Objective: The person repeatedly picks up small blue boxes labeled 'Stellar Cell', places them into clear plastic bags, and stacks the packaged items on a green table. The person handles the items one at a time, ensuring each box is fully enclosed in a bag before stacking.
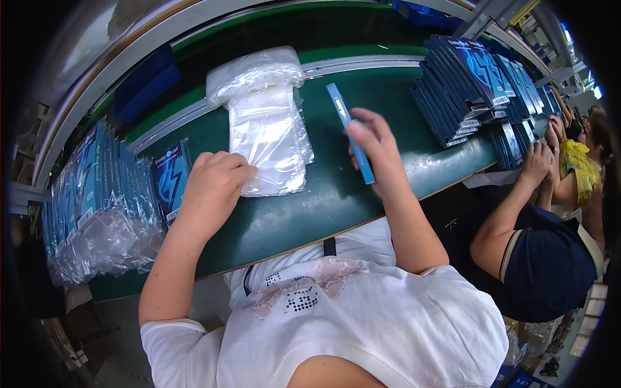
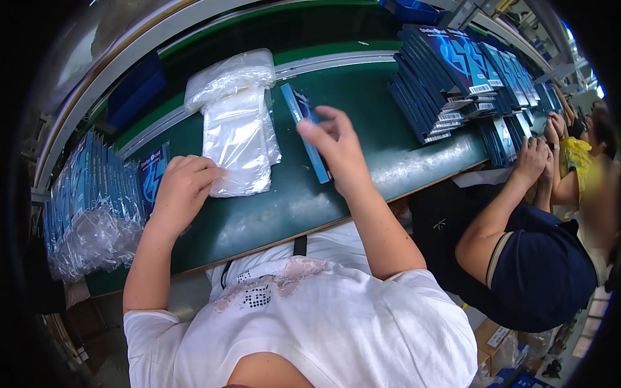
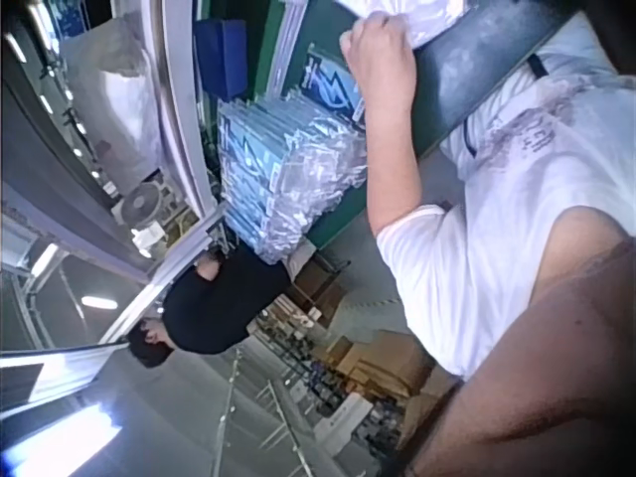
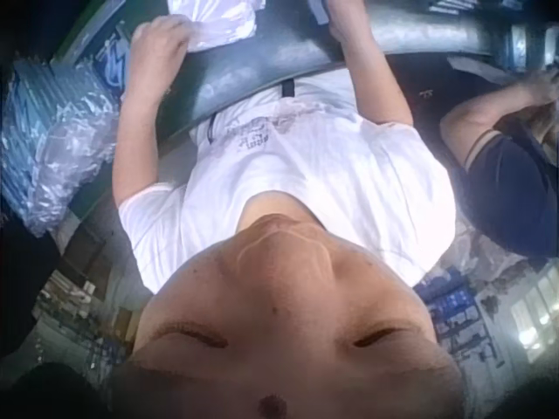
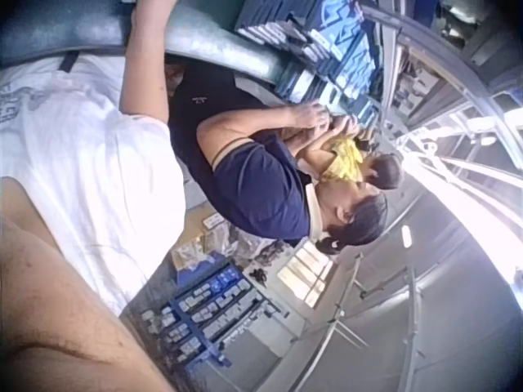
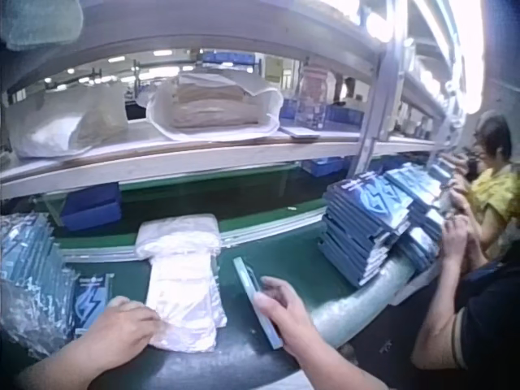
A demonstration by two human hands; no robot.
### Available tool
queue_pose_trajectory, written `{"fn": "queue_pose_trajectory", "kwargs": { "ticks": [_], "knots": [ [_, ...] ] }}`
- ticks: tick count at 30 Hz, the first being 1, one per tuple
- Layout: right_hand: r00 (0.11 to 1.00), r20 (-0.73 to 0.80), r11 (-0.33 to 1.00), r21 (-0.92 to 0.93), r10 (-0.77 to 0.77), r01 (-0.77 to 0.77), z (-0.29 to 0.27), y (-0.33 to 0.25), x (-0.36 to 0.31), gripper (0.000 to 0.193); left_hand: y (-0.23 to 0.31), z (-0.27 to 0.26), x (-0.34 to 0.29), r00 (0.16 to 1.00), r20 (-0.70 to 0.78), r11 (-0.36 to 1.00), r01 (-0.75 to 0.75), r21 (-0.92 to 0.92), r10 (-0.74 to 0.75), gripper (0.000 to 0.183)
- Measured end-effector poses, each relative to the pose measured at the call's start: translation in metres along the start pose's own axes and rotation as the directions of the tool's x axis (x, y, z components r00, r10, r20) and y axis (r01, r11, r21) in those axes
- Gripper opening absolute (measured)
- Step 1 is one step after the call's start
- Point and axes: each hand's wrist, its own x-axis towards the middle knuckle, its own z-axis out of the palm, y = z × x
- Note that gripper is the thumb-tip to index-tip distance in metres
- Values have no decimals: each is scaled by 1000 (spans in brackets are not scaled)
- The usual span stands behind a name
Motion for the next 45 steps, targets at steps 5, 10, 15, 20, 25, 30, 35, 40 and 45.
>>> {"fn": "queue_pose_trajectory", "kwargs": {
  "ticks": [5, 10, 15, 20, 25, 30, 35, 40, 45],
  "knots": [
    [879, 440, 799, 455, 182, -393, 3, 1, -16, 42, 14, 0, 3, 984, -105, 967, 120, -226, -146, 20],
    [669, 721, 687, 394, 181, -610, 25, -5, -36, 54, 15, 9, 2, 946, -233, 916, 126, -382, -227, 14],
    [585, 770, 634, 324, 255, -703, 54, 0, -30, 69, 13, 10, 8, 922, -305, 909, 100, -405, -237, 10],
    [676, 696, 666, 387, 242, -637, 48, -9, -19, 64, 2, 16, -2, 846, -26, 618, 367, -695, -532, 11],
    [745, 612, 775, 325, 264, -542, 36, -7, -22, 59, 8, 9, 0, 784, 104, 246, 314, -917, -612, 8],
    [944, 285, 938, 250, 165, -239, 57, 4, -31, 42, 24, 5, 1, 917, -136, 750, 212, -627, -374, 17],
    [985, 116, 930, 329, 131, -162, 70, 2, -39, 17, 26, 7, -1, 877, -48, 481, 215, -850, -478, 20],
    [967, 214, 989, 21, 136, -144, 70, -5, -40, 23, 45, 22, 10, 732, 88, -119, 10, -993, -675, 28],
    [930, 367, 998, 52, 24, -47, 69, -32, -44, 48, 24, 18, 13, 789, 103, -318, -122, -940, -606, 23]
  ]
}}
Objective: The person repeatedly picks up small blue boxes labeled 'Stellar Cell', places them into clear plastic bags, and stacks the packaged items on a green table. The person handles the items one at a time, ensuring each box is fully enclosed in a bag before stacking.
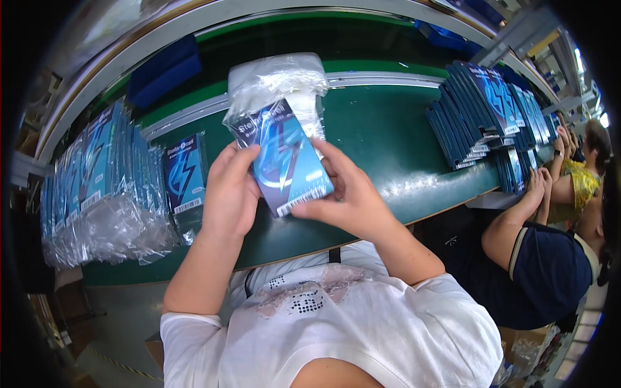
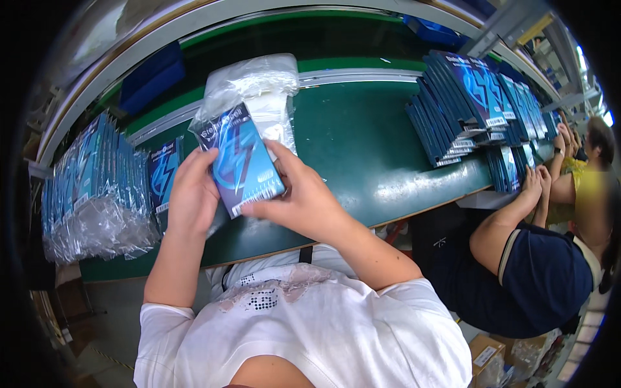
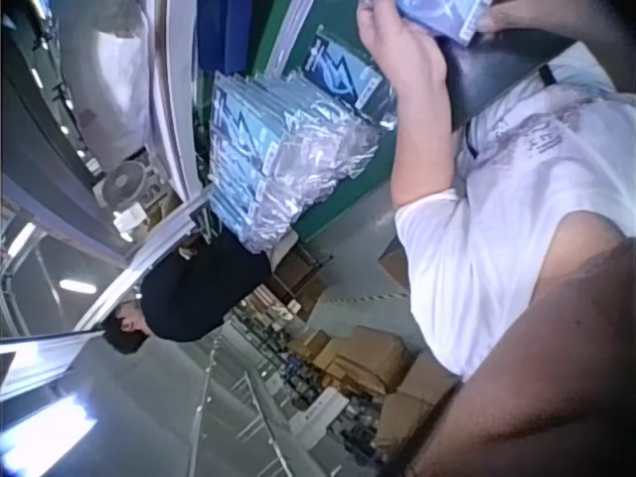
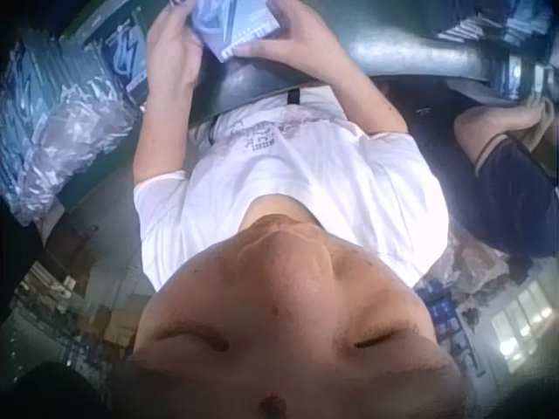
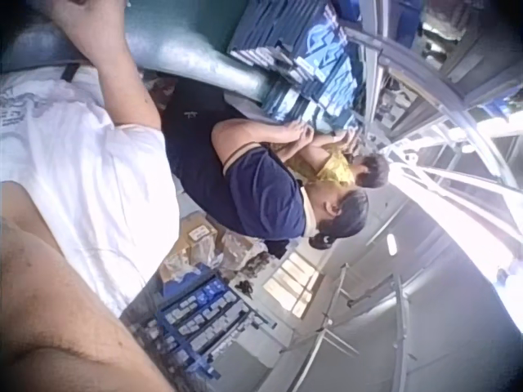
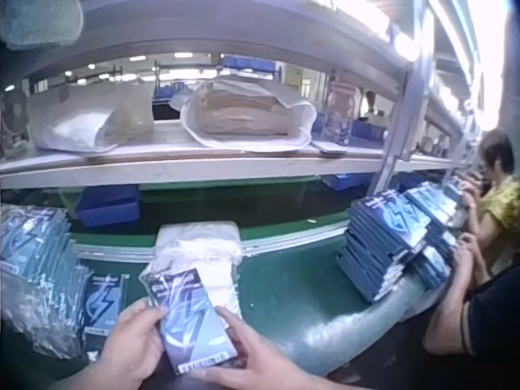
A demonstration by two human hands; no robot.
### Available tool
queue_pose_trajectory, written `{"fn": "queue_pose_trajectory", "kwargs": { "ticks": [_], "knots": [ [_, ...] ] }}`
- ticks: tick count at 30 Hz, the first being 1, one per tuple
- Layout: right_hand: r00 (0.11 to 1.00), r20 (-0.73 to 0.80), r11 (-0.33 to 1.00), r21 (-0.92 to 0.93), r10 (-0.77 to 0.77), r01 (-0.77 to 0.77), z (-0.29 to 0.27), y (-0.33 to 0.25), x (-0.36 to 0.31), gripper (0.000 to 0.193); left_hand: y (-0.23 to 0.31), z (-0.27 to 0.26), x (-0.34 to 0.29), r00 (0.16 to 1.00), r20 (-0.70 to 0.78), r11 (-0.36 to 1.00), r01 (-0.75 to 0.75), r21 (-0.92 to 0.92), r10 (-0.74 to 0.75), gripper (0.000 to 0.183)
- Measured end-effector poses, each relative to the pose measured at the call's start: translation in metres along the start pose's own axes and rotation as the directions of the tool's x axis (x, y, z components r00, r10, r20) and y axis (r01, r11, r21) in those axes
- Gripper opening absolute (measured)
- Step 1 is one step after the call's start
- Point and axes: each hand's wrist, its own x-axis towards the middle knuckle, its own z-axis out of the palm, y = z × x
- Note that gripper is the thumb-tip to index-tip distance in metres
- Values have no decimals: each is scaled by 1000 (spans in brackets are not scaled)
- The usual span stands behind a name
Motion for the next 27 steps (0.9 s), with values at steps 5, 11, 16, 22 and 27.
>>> {"fn": "queue_pose_trajectory", "kwargs": {
  "ticks": [5, 11, 16, 22, 27],
  "knots": [
    [827, 21, 727, -464, -562, 506, -18, -5, 10, 50, -2, 27, -38, 941, 231, 967, 254, 0, -247, 33],
    [612, 197, 485, -449, -766, 751, -17, -20, -3, 14, 3, 23, -31, 951, 213, 964, 187, 187, -226, 42],
    [612, 404, 542, -285, -680, 791, 26, 9, 1, 35, 14, 6, -35, 946, 160, 957, 289, -16, -283, 40],
    [571, 24, 444, -602, -821, 664, -32, 5, -20, 66, 30, -15, -51, 859, 0, 634, -379, 674, 512, 42],
    [242, -550, 600, -757, -799, 261, -135, 24, -32, 40, 20, -88, -55, 936, 44, -167, 16, 986, 349, 48]
  ]
}}
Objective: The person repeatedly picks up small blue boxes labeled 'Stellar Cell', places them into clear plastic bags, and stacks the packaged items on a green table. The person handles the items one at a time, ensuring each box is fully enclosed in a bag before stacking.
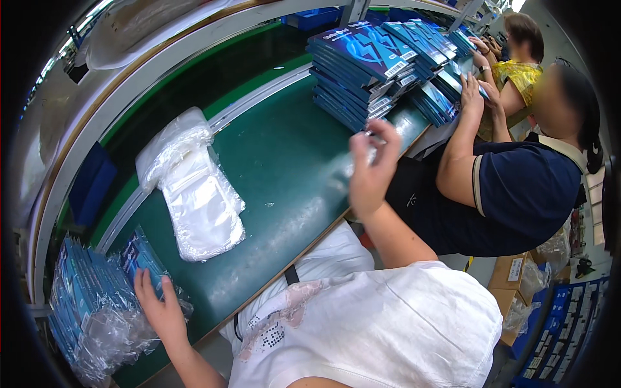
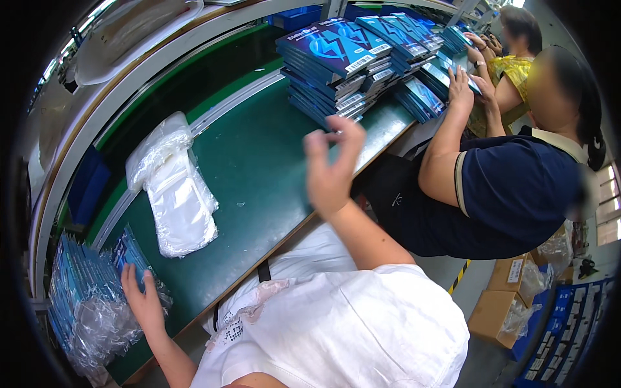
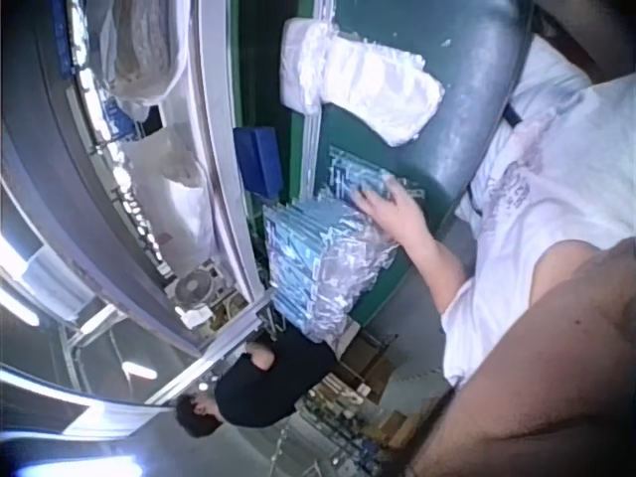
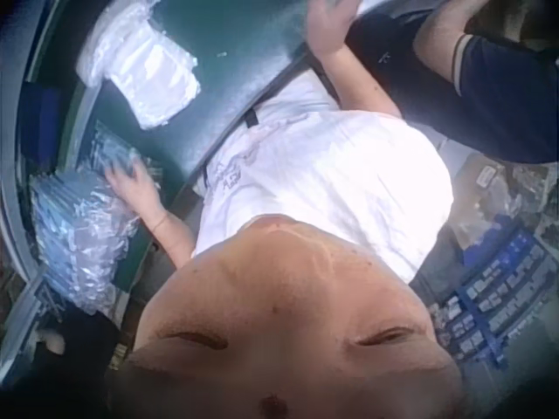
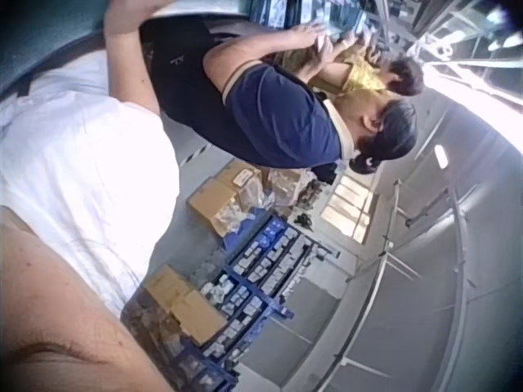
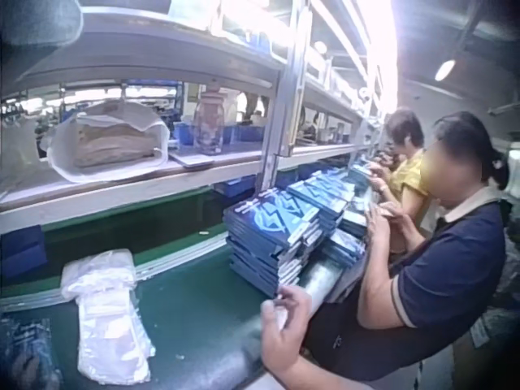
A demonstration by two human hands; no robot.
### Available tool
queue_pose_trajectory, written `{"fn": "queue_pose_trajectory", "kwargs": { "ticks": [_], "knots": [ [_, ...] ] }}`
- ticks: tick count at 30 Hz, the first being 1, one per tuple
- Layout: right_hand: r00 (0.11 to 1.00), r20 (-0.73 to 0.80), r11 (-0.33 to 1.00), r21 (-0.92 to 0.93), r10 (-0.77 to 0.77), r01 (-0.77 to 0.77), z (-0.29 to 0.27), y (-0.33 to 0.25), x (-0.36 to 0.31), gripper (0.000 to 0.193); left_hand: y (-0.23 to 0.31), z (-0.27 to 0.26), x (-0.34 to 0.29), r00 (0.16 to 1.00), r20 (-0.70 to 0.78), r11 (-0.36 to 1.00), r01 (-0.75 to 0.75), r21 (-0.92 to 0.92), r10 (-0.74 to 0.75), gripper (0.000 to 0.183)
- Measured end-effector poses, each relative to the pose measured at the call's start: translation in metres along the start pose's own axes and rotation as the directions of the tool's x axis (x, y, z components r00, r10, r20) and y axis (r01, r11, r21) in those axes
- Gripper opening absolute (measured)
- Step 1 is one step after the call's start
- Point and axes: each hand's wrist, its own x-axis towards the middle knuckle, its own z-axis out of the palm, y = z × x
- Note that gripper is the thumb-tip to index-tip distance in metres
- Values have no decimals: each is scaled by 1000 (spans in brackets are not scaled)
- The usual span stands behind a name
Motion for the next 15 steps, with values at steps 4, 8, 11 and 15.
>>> {"fn": "queue_pose_trajectory", "kwargs": {
  "ticks": [4, 8, 11, 15],
  "knots": [
    [945, -292, 933, -275, 147, -230, -54, 102, 64, 27, 7, 4, 4, 995, -64, 985, -66, 160, 77, 50],
    [812, -137, 823, 60, 568, -565, -62, 163, 102, 35, 79, -17, 15, 974, -87, 977, -211, -37, 207, 53],
    [860, -258, 837, -228, 441, -497, -62, 188, 105, 33, 135, -8, 32, 911, -53, 743, -366, -561, 408, 53],
    [882, -229, 839, -284, 411, -465, -56, 186, 104, 35, 206, 41, 63, 811, 345, 581, 8, -814, 472, 54]
  ]
}}
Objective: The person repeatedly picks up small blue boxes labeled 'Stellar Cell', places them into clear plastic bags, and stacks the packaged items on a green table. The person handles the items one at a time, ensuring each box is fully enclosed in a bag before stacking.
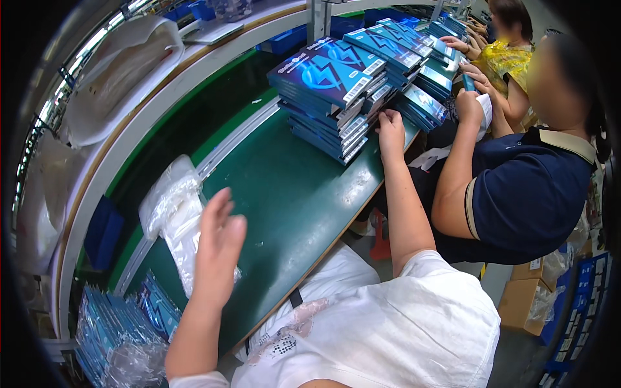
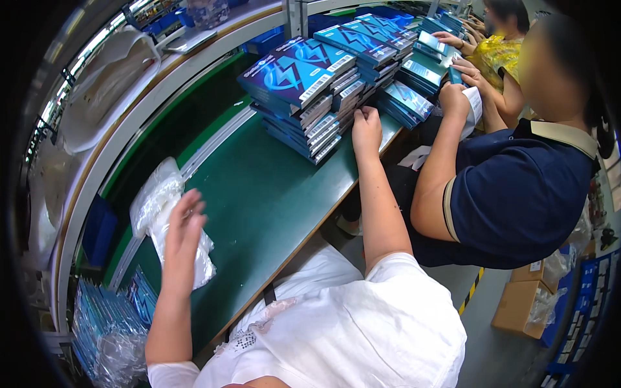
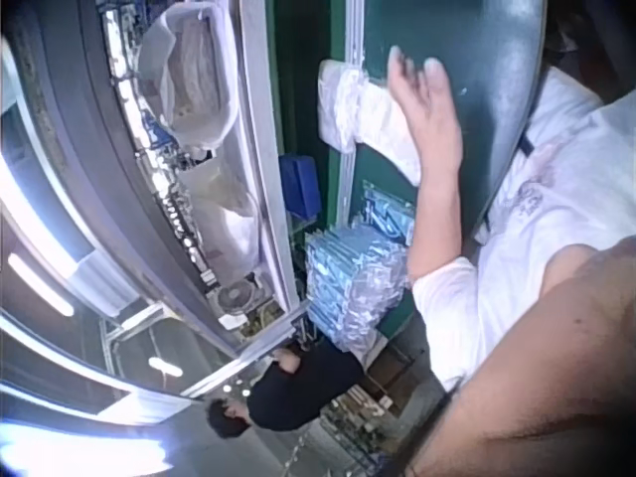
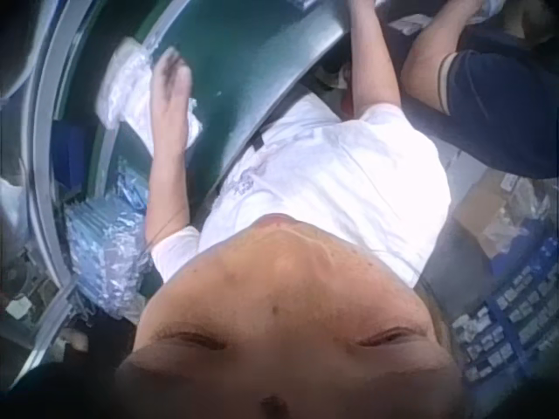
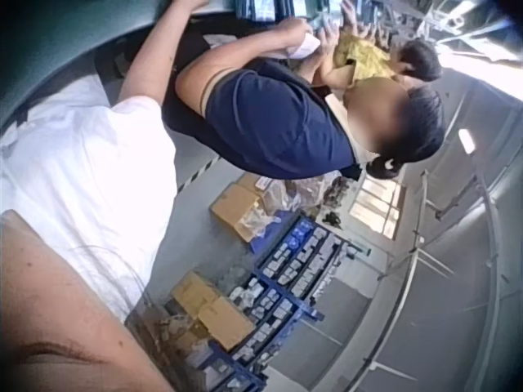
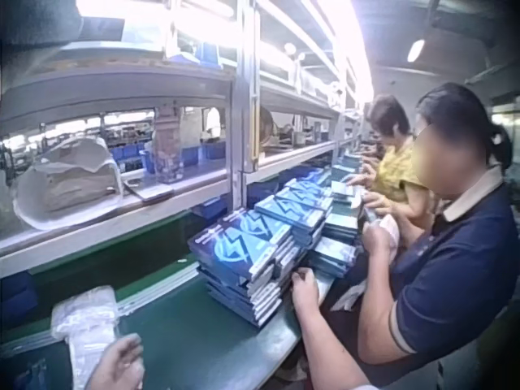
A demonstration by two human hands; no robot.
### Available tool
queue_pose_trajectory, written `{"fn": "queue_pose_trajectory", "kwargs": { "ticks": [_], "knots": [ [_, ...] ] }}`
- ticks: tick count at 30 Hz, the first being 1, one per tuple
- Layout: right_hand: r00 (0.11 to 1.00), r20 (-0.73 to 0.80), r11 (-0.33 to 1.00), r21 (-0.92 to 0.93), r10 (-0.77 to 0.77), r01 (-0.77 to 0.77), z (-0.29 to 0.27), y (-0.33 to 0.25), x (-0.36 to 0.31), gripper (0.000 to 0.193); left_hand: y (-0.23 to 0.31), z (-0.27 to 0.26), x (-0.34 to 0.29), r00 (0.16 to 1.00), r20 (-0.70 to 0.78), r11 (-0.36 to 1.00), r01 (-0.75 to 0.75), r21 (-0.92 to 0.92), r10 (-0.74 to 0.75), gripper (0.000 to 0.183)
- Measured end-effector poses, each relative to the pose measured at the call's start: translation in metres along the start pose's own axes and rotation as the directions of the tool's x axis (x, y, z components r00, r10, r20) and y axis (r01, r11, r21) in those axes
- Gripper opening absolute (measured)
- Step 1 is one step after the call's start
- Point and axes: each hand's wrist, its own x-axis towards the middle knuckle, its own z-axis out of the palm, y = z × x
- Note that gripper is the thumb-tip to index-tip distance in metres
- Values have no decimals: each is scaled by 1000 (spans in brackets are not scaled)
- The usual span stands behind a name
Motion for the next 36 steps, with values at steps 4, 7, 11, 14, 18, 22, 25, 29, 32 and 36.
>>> {"fn": "queue_pose_trajectory", "kwargs": {
  "ticks": [4, 7, 11, 14, 18, 22, 25, 29, 32, 36],
  "knots": [
    [994, 92, 997, -30, -61, 64, -1, 0, 8, 33, -15, 57, 74, 959, 172, 914, 268, -303, -224, 82],
    [994, 68, 993, -77, -83, 88, -12, -25, -7, 32, -14, 93, 107, 907, 169, 799, 421, -430, -387, 105],
    [989, 141, 999, -12, -46, 49, -16, -20, -11, 33, -10, 111, 132, 894, 118, 760, 431, -486, -432, 117],
    [929, 369, 986, 162, -24, -39, -20, -5, -2, 35, -15, 108, 142, 909, 247, 754, 416, -508, -335, 120],
    [930, 361, 896, 384, 76, -222, -10, -23, 7, 48, -5, 112, 142, 905, 272, 751, 424, -506, -327, 122],
    [802, 549, 762, 407, 236, -503, -16, -61, 1, 72, 5, 117, 141, 919, 339, 753, 366, -547, -200, 116],
    [836, 524, 784, 445, 163, -432, -10, -63, -3, 61, 3, 124, 145, 936, 316, 747, 320, -583, -155, 109],
    [815, 571, 731, 514, 99, -449, -14, -51, 1, 54, -28, 131, 152, 950, 258, 672, 307, -674, -176, 116],
    [743, 664, 759, 440, 85, -480, -18, -66, -10, 54, -37, 125, 139, 964, 196, 670, 264, -694, -177, 118],
    [696, 715, 711, 456, 65, -535, -4, -76, -41, 57, -31, 110, 110, 965, 100, 690, 244, -682, -243, 98]
  ]
}}
